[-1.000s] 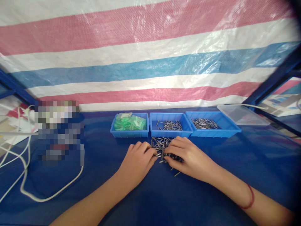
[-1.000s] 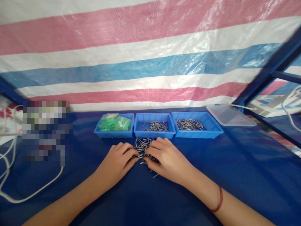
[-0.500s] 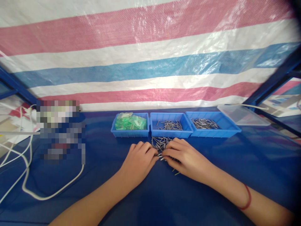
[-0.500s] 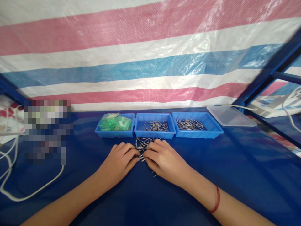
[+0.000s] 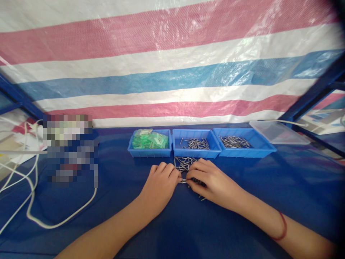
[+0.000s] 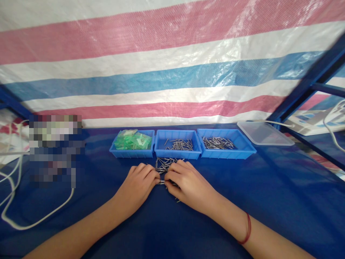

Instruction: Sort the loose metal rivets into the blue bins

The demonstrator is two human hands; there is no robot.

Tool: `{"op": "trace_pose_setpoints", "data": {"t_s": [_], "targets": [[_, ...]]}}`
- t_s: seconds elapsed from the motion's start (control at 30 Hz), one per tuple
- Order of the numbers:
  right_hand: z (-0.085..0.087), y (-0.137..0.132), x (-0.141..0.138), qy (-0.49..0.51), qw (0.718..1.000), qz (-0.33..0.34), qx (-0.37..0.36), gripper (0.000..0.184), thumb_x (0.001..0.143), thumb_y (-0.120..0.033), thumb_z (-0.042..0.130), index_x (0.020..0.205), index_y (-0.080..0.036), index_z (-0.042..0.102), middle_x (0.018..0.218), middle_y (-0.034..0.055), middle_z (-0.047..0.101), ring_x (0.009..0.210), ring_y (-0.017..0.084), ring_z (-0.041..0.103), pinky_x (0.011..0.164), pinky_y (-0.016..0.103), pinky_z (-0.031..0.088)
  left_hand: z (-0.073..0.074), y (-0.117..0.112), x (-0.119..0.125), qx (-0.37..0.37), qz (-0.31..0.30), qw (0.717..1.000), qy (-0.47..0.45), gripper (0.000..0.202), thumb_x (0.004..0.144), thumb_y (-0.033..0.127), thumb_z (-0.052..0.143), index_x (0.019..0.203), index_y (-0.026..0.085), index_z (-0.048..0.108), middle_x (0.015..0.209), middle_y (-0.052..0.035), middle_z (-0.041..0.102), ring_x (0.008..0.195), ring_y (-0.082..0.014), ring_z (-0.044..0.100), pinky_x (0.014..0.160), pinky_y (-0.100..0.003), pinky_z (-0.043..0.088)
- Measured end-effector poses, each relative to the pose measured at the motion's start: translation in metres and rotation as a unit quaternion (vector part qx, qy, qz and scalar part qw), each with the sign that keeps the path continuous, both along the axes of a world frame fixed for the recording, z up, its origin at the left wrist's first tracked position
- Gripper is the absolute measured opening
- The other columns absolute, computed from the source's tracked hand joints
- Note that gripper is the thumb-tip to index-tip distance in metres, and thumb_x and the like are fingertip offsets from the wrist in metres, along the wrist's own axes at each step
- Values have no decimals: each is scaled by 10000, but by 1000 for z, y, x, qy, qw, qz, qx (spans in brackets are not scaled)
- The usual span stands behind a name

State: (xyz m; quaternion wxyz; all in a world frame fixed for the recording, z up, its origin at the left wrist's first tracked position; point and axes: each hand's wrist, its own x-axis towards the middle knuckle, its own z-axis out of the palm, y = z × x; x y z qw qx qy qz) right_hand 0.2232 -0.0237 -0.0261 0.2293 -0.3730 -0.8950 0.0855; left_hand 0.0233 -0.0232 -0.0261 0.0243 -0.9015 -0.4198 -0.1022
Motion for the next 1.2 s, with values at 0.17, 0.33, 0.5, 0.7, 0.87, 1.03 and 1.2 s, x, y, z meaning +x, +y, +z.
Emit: {"op": "trace_pose_setpoints", "data": {"t_s": [0.17,0.33,0.5,0.7,0.87,1.03,1.2], "targets": [[0,-1,-2,81,997,-19,4,91,867,-150,540,822,-197,603,824,49,623,780,180,559,728,329,419,6,-2,2,-26,-5,998,-63,144,958,248,464,920,192,591,959,-34,639,903,-203,518,753,-353,326],[4,-3,-2,191,980,-35,-39,83,889,-168,502,842,-205,559,819,49,588,799,182,554,721,320,450,12,-2,0,-104,9,976,-192,161,957,258,456,912,206,601,924,-14,657,880,-181,557,776,-325,366],[5,-6,-4,231,966,-48,-105,83,901,-195,497,828,-202,536,788,26,547,746,155,535,667,280,447,13,-2,0,-174,48,918,-353,112,904,257,541,881,193,630,849,-6,659,774,-148,587,714,-256,425],[8,-12,-8,238,962,-24,-130,74,893,-162,501,851,-206,544,809,28,562,768,154,548,706,286,454,17,-7,3,-202,43,891,-404,107,882,236,567,827,186,644,781,13,652,710,-125,571,665,-226,421],[9,-14,-10,249,960,-12,-129,110,887,-146,511,902,-200,605,905,51,561,840,149,567,761,283,457,19,-8,3,-207,28,892,-400,91,882,206,564,833,178,635,789,11,644,723,-118,569,682,-217,418],[6,-12,-9,272,955,-35,-111,91,846,-127,559,865,-201,609,877,36,560,793,139,563,722,269,459,18,-6,3,-194,13,897,-398,89,891,179,541,871,180,627,823,3,637,746,-117,572,703,-214,419],[6,-11,-6,283,953,-57,-91,79,837,-136,581,857,-210,603,846,27,559,766,142,554,691,269,465,16,-4,1,-185,-1,910,-372,99,905,179,515,916,190,612,859,-5,626,772,-126,572,735,-232,418]]}}
